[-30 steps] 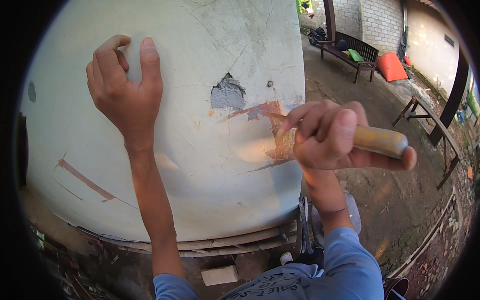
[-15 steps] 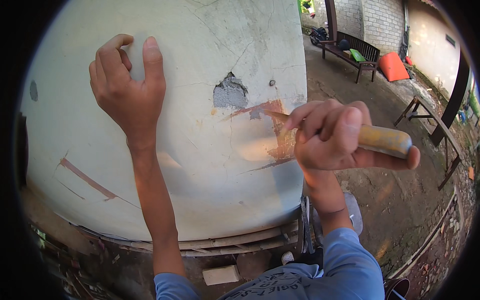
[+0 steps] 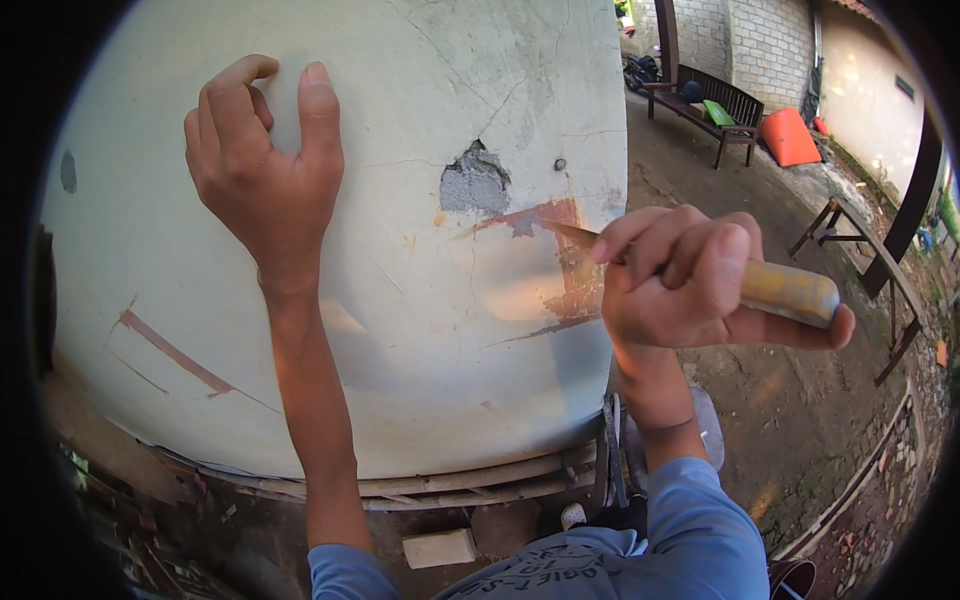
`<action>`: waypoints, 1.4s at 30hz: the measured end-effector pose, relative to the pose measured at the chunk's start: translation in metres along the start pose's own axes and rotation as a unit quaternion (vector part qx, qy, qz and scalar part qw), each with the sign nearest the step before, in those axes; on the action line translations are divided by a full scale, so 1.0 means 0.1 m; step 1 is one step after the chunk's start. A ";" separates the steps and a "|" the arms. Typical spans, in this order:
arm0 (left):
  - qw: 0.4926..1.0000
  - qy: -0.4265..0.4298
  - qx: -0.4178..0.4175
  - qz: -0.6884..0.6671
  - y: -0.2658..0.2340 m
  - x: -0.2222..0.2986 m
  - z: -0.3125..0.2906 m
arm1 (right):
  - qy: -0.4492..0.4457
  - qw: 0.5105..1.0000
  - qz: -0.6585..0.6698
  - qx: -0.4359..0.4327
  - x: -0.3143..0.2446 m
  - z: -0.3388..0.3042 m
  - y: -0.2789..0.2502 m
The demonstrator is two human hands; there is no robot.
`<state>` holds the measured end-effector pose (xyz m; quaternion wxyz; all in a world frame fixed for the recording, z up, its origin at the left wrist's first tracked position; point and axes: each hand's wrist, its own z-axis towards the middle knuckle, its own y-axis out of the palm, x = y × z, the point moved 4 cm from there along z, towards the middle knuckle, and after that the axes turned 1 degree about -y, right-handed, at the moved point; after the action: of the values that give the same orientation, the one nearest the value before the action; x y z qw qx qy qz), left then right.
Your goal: The person scrapes a wall using a putty knife, chips and scrapes the surface with a chisel, and scrapes the area using a metal blade.
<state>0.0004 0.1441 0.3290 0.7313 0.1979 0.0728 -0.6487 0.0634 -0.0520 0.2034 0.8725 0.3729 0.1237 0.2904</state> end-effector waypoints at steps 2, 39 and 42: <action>1.000 0.000 -0.003 -0.004 0.00 0.01 0.00 | -0.026 0.988 -0.148 0.039 0.04 -0.09 0.16; 1.000 -0.008 -0.001 0.004 -0.01 -0.04 0.00 | -0.001 0.995 -0.088 -0.048 -0.28 -0.17 -0.23; 1.000 -0.020 -0.001 0.013 0.01 0.05 0.00 | 0.081 0.985 -0.152 -0.010 -0.36 -0.53 -0.58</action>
<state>0.0022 0.1397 0.3272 0.7413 0.1855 0.0563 -0.6426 0.0362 -0.0749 0.1247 0.8973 0.3166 0.2459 0.1849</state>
